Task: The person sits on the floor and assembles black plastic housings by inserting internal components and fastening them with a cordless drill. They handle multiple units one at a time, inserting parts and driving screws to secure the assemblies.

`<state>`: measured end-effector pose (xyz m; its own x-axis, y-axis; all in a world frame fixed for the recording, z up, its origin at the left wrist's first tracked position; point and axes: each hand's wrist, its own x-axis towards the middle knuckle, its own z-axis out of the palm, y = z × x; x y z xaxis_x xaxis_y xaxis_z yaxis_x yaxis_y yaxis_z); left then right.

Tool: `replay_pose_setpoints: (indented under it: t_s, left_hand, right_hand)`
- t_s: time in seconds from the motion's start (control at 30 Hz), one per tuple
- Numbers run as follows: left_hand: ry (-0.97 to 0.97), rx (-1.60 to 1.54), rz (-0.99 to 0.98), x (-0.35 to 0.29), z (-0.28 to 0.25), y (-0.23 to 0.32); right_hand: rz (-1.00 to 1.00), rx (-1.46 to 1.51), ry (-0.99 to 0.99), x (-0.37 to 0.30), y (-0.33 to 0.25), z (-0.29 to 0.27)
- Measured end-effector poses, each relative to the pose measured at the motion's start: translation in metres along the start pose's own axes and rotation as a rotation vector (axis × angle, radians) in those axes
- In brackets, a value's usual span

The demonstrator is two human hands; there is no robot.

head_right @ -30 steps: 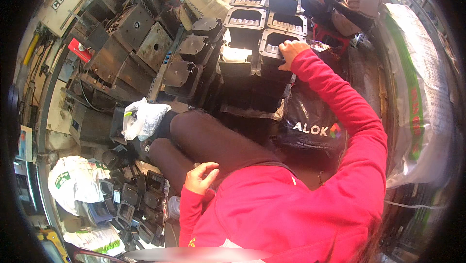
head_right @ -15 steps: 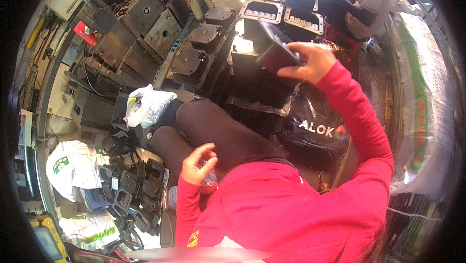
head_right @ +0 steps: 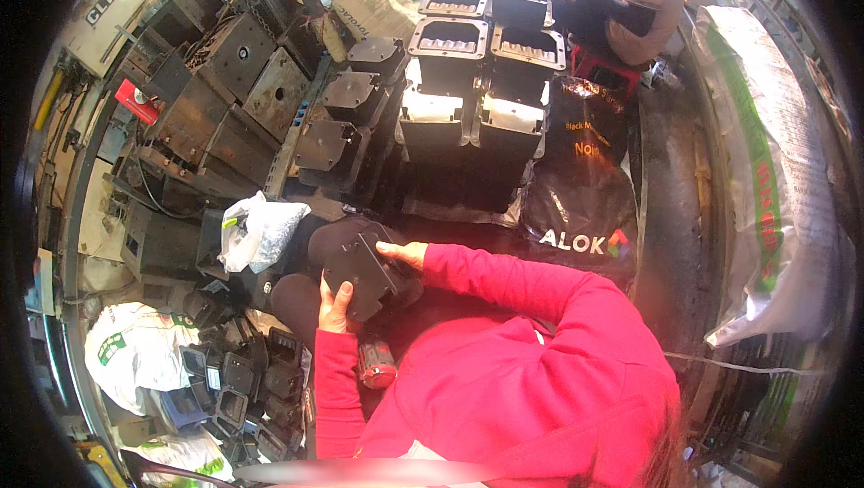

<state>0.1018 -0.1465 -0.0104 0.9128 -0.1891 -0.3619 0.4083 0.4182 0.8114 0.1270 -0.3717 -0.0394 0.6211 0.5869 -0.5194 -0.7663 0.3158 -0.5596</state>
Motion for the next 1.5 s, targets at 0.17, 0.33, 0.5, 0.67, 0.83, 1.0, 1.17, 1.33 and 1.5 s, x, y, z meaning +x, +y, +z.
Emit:
replay_pose_setpoints:
  t_s: [0.17,0.33,0.5,0.67,0.83,1.0,1.17,1.33,1.5]
  left_hand:
    - [0.042,0.124,0.088,0.007,-0.009,-0.014]
    - [0.112,0.538,0.133,0.000,-0.006,-0.005]
    - [0.121,0.823,0.102,-0.007,-0.013,0.002]
    - [0.251,0.821,0.206,-0.006,-0.020,0.003]
    - [0.357,1.035,0.771,-0.029,0.018,0.042]
    - [-0.063,1.558,1.063,-0.030,0.072,0.060]
    - [-0.199,1.563,1.012,-0.021,0.077,0.053]
    - [-0.275,1.514,0.870,-0.012,0.072,0.064]
    - [-0.264,1.628,0.879,-0.010,0.089,0.066]
  right_hand:
    - [0.046,-0.629,0.176,0.001,-0.020,-0.016]
    - [0.194,-0.775,0.142,0.003,-0.034,-0.021]
    - [-0.252,-0.775,0.335,-0.015,-0.031,-0.014]
    - [-0.338,0.214,0.236,-0.036,-0.058,0.003]
    - [-0.228,0.462,-0.166,-0.035,-0.056,0.053]
    - [-0.093,0.508,-0.133,-0.016,-0.032,0.079]
    - [-0.171,0.504,-0.091,-0.015,-0.017,0.070]
    - [-0.192,0.537,-0.100,-0.017,-0.010,0.072]
    - [-0.177,0.540,-0.044,-0.025,-0.016,0.072]
